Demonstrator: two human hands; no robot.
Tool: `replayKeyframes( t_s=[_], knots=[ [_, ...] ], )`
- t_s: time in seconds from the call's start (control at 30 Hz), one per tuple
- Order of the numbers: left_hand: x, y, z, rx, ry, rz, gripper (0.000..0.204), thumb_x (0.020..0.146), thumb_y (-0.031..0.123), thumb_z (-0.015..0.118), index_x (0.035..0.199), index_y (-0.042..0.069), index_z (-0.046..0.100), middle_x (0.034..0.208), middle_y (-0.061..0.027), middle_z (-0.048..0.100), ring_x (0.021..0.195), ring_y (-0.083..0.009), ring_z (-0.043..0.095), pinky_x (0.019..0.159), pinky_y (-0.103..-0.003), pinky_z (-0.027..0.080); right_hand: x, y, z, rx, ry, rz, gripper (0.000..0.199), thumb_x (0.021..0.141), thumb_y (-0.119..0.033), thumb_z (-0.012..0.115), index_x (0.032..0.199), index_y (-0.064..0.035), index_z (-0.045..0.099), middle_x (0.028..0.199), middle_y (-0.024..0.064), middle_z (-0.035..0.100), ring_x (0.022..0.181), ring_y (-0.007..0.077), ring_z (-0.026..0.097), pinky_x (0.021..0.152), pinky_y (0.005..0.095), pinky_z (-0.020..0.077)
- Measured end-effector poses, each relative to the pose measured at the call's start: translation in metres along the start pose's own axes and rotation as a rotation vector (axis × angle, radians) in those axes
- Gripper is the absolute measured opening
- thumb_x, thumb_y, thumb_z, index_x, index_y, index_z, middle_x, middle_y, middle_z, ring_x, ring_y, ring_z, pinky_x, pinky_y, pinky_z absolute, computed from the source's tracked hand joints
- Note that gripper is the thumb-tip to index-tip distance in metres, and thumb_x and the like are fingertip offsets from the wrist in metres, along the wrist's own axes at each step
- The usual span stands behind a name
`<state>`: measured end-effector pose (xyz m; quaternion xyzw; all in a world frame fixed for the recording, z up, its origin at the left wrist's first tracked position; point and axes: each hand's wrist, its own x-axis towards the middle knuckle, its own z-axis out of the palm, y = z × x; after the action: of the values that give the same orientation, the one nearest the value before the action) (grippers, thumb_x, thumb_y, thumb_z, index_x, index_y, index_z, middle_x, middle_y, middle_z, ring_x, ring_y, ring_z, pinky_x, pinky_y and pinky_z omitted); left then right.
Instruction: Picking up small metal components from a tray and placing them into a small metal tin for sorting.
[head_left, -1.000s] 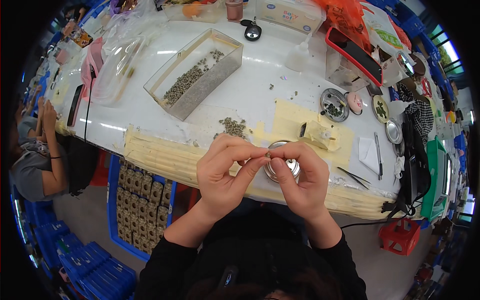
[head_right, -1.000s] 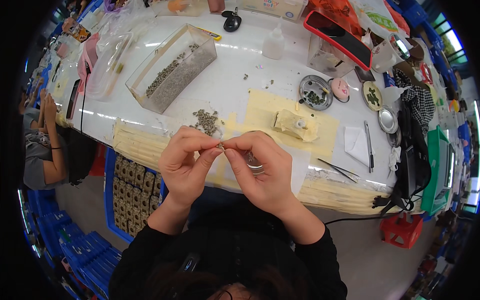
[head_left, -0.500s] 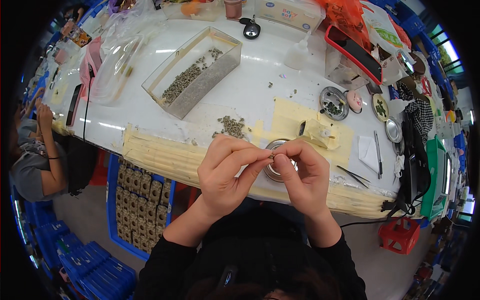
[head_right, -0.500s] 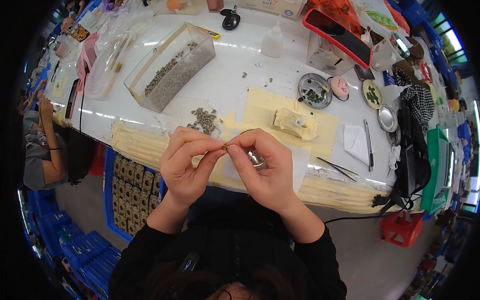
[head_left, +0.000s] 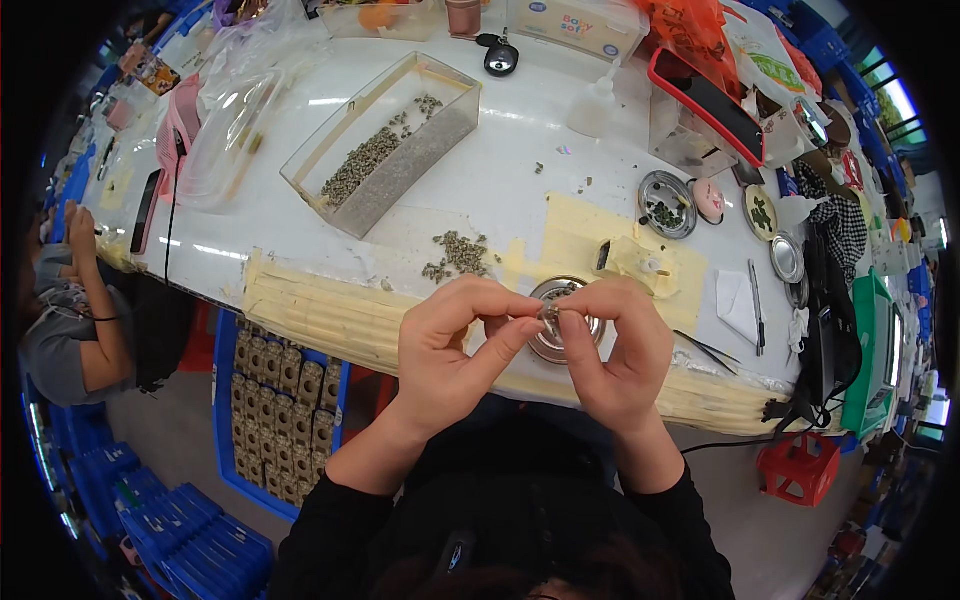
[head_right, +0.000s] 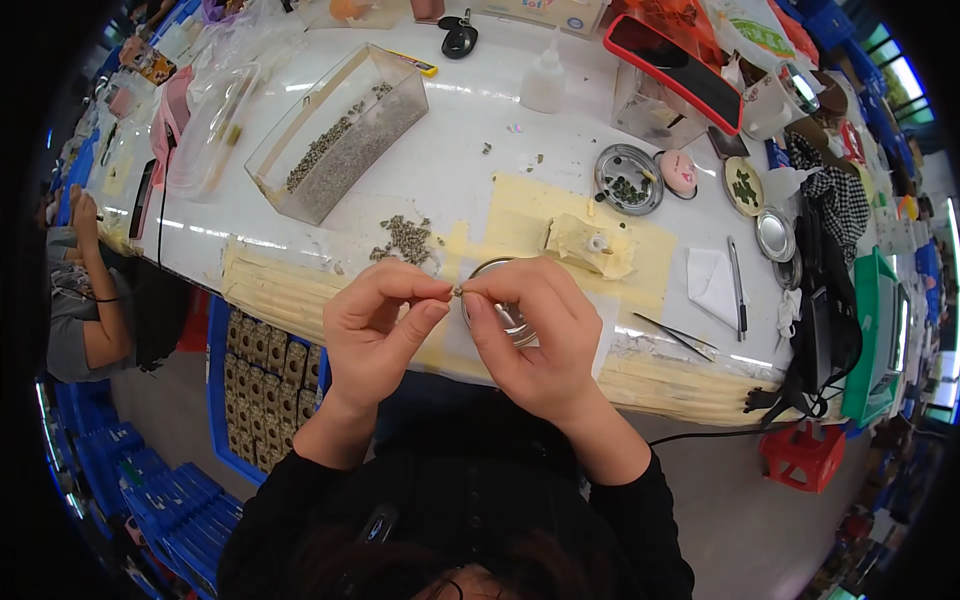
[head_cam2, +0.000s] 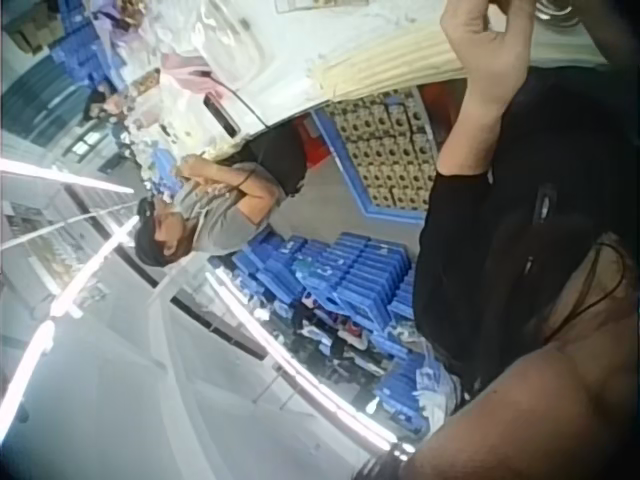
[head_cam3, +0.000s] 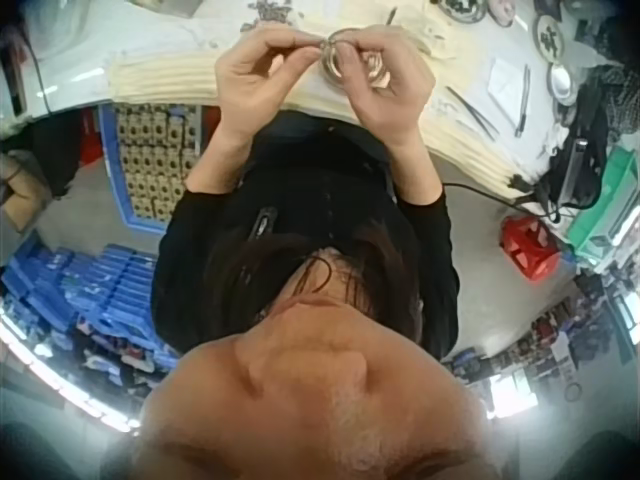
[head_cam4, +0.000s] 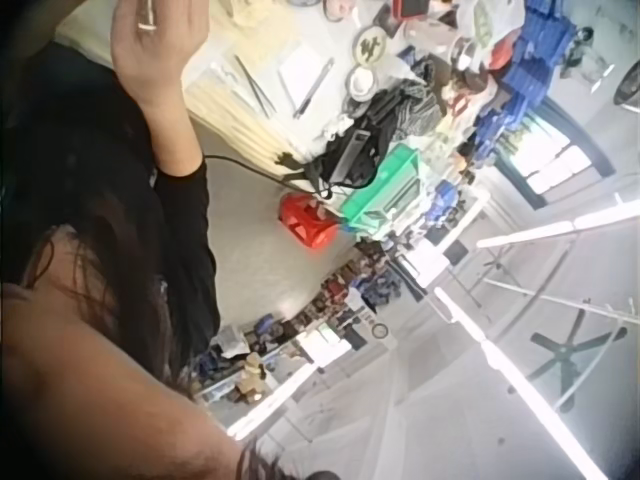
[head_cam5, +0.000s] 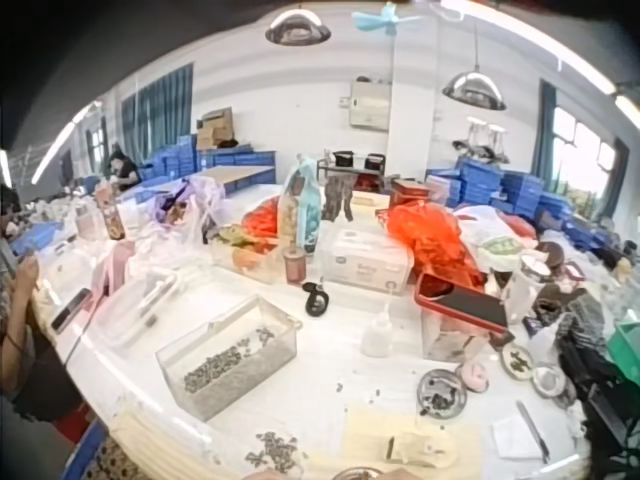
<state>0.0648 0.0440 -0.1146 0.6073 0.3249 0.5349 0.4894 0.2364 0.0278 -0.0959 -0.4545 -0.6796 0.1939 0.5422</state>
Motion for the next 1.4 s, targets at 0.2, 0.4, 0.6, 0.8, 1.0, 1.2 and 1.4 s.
replayKeyframes(
  t_s=[0.2, 0.4, 0.6, 0.8, 1.0, 1.2, 1.4],
  knots=[
    [-0.003, 0.006, 0.001, -0.444, -0.074, -0.283, 0.016, 0.092, -0.002, 0.064, 0.107, -0.007, 0.067, 0.100, -0.0091, 0.068, 0.095, -0.0132, 0.065, 0.085, -0.025, 0.052, -0.003, 0.006, 0.001, -0.323, 0.079, -0.391, 0.031, 0.066, 0.000, 0.078, 0.096, -0.0040, 0.070, 0.086, 0.0059, 0.067, 0.069, 0.0213, 0.059, 0.058, 0.0306, 0.0472],
    [-0.003, 0.002, 0.004, -0.538, -0.066, -0.275, 0.016, 0.091, -0.004, 0.064, 0.107, -0.007, 0.066, 0.102, -0.0104, 0.068, 0.095, -0.0127, 0.065, 0.085, -0.025, 0.052, -0.004, 0.005, 0.000, -0.285, 0.076, -0.359, 0.031, 0.066, 0.002, 0.078, 0.096, -0.0041, 0.071, 0.086, 0.0063, 0.067, 0.069, 0.0216, 0.060, 0.058, 0.0301, 0.0471],
    [-0.004, -0.004, 0.006, -0.338, -0.030, -0.122, 0.016, 0.087, -0.006, 0.068, 0.103, -0.005, 0.069, 0.100, -0.0103, 0.067, 0.086, -0.0103, 0.062, 0.074, -0.024, 0.050, -0.003, 0.000, -0.001, -0.179, 0.058, -0.216, 0.026, 0.068, 0.004, 0.078, 0.091, -0.0043, 0.070, 0.083, 0.0057, 0.066, 0.068, 0.0212, 0.061, 0.057, 0.0305, 0.0463],
    [0.002, 0.006, 0.005, 0.252, 0.042, 0.194, 0.022, 0.077, -0.006, 0.076, 0.097, 0.001, 0.072, 0.090, -0.0076, 0.068, 0.076, -0.0152, 0.060, 0.065, -0.026, 0.046, 0.000, 0.002, -0.003, -0.250, 0.025, -0.289, 0.026, 0.068, 0.004, 0.078, 0.090, -0.0041, 0.068, 0.082, 0.0059, 0.065, 0.067, 0.0221, 0.060, 0.057, 0.0312, 0.0457],
    [0.009, 0.009, 0.002, 0.473, 0.019, 0.393, 0.023, 0.071, -0.005, 0.078, 0.092, 0.003, 0.072, 0.085, -0.0061, 0.067, 0.073, -0.0209, 0.060, 0.063, -0.030, 0.046, 0.003, 0.003, -0.007, -0.279, -0.021, -0.331, 0.024, 0.069, 0.003, 0.078, 0.091, -0.0040, 0.068, 0.082, 0.0066, 0.064, 0.067, 0.0222, 0.060, 0.057, 0.0310, 0.0455],
    [0.009, 0.008, 0.003, 0.459, -0.001, 0.437, 0.023, 0.071, -0.005, 0.079, 0.091, 0.003, 0.072, 0.084, -0.0059, 0.066, 0.073, -0.0210, 0.061, 0.062, -0.030, 0.045, -0.003, -0.003, -0.012, 0.104, -0.113, 0.084, 0.011, 0.081, 0.001, 0.072, 0.089, -0.0021, 0.067, 0.081, 0.0060, 0.064, 0.070, 0.0163, 0.059, 0.062, 0.0271, 0.0460],
    [0.009, 0.009, 0.008, 0.362, -0.022, 0.392, 0.021, 0.071, -0.005, 0.079, 0.089, 0.003, 0.072, 0.084, -0.0060, 0.067, 0.074, -0.0207, 0.062, 0.064, -0.030, 0.046, -0.014, -0.002, -0.014, 0.580, -0.154, 0.479, 0.006, 0.093, -0.004, 0.064, 0.096, 0.0013, 0.063, 0.088, 0.0027, 0.064, 0.081, 0.0083, 0.057, 0.074, 0.0234, 0.0464]
  ],
)
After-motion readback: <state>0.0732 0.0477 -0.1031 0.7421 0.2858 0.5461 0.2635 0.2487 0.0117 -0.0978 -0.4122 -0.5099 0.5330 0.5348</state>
